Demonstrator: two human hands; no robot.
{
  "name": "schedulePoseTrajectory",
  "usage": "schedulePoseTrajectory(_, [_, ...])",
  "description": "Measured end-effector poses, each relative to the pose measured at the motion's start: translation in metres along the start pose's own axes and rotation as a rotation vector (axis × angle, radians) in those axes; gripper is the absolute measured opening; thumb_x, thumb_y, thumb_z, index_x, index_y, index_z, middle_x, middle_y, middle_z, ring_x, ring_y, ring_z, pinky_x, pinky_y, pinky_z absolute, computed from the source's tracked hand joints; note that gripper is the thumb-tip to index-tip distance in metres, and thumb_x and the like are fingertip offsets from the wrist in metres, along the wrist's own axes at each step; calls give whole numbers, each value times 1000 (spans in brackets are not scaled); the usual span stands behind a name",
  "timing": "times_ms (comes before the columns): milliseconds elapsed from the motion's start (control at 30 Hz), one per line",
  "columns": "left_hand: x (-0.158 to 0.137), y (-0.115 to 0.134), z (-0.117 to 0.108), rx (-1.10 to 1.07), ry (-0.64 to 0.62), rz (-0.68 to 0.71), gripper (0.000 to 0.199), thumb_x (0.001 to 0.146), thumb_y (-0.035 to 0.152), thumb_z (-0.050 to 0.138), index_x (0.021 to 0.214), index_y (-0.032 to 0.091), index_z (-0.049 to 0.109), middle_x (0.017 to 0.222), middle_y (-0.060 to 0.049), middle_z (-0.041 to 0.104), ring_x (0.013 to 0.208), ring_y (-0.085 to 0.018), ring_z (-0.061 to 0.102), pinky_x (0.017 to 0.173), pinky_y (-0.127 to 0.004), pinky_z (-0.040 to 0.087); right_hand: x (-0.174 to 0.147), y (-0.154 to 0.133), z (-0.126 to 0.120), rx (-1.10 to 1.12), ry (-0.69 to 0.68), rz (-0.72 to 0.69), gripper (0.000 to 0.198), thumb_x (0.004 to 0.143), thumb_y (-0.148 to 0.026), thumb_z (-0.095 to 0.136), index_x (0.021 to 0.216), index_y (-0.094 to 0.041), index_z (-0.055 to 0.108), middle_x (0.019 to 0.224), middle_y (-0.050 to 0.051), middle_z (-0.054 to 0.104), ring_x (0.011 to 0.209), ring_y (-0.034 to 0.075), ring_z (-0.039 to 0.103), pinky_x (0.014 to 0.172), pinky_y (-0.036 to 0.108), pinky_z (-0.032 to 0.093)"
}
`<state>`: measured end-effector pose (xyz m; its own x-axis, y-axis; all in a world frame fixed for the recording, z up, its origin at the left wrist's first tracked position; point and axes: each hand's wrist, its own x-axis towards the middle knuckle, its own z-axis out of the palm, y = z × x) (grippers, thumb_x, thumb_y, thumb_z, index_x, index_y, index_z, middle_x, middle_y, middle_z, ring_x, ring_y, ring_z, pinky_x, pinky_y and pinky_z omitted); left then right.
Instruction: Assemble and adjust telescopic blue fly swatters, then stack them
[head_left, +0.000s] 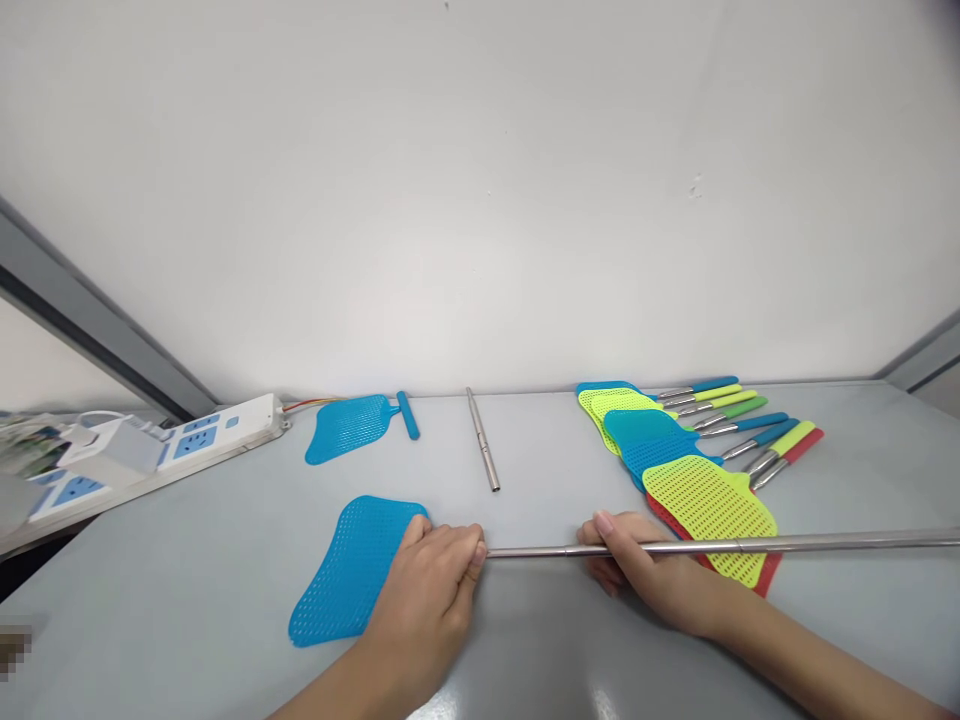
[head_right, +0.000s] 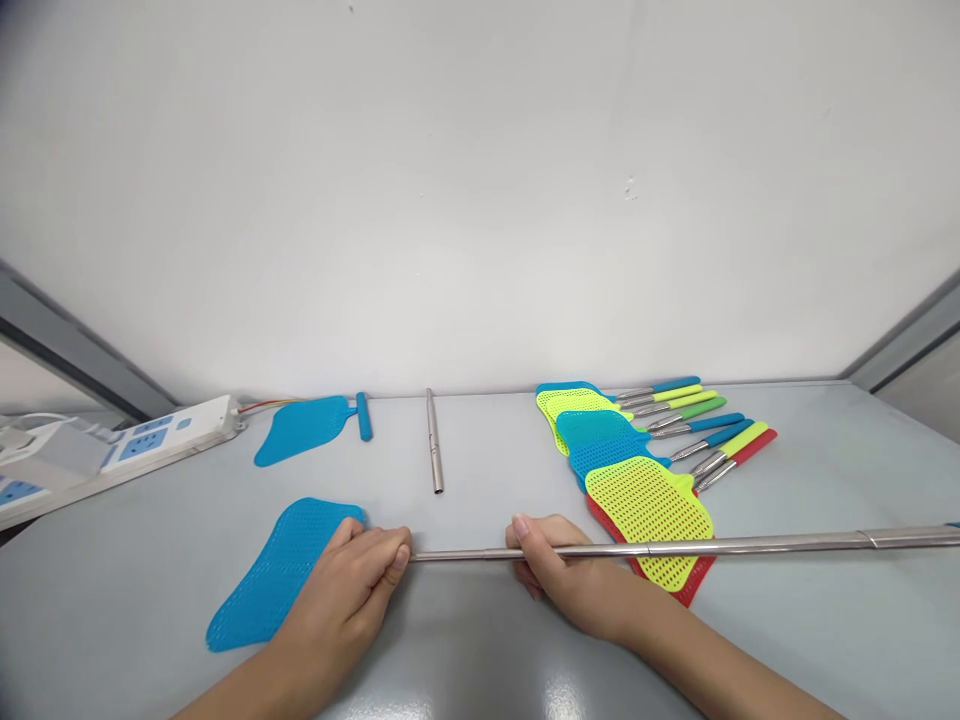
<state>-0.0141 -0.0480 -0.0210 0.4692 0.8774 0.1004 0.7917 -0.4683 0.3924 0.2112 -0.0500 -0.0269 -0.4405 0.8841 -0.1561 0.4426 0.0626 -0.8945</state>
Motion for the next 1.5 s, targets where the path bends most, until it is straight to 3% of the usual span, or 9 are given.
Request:
schedulePoseTrajectory(233, [-1,1,3,7,-18,-42,30,87,26,22,59,17,28,57,4,44,54,-12,36,62,-29,24,5,2,1,33,38,-48,52,87,-43,13,49,-17,36,48,-1,41,52,11,42,59,24,35])
schedulePoseTrajectory(700, [0,0,6,30,12,-15,30,88,27,21,61,17,29,58,4,43,55,-12,35,62,-29,24,7,7,3,191,115,16,50,85,-46,23,46,-17,37,43,-2,40,46,10,41,52,23,33])
schedulePoseTrajectory(933, [1,0,8,33,13,-16,29,88,27,21,62,18,30,60,3,43,56,-12,36,63,-30,26,10,6,5,407,173,29,47,82,-46,34,44,-18,32,38,-4,36,39,8,38,44,22,32])
schedulePoseTrajectory(1133, [1,8,5,18,-30,12,26,88,28,22,69,20,38,67,2,47,62,-14,40,65,-31,28,15,9,6,681,432,49,48,79,-48,39,43,-18,27,31,-7,26,26,5,27,30,19,14])
schedulePoseTrajectory(1233, [0,11,4,54,-42,52,23,88,26,22,77,21,42,70,1,49,66,-16,41,67,-32,28,16,8,6,870,518,8,50,80,-46,39,42,-18,26,33,-7,22,26,5,28,30,19,16])
schedulePoseTrajectory(1500, [1,8,8,123,22,11,23,88,25,23,77,21,44,71,1,49,66,-16,43,68,-33,28,15,4,1,1111,529,-43,47,78,-43,43,41,-17,31,37,-5,27,30,7,33,29,19,17])
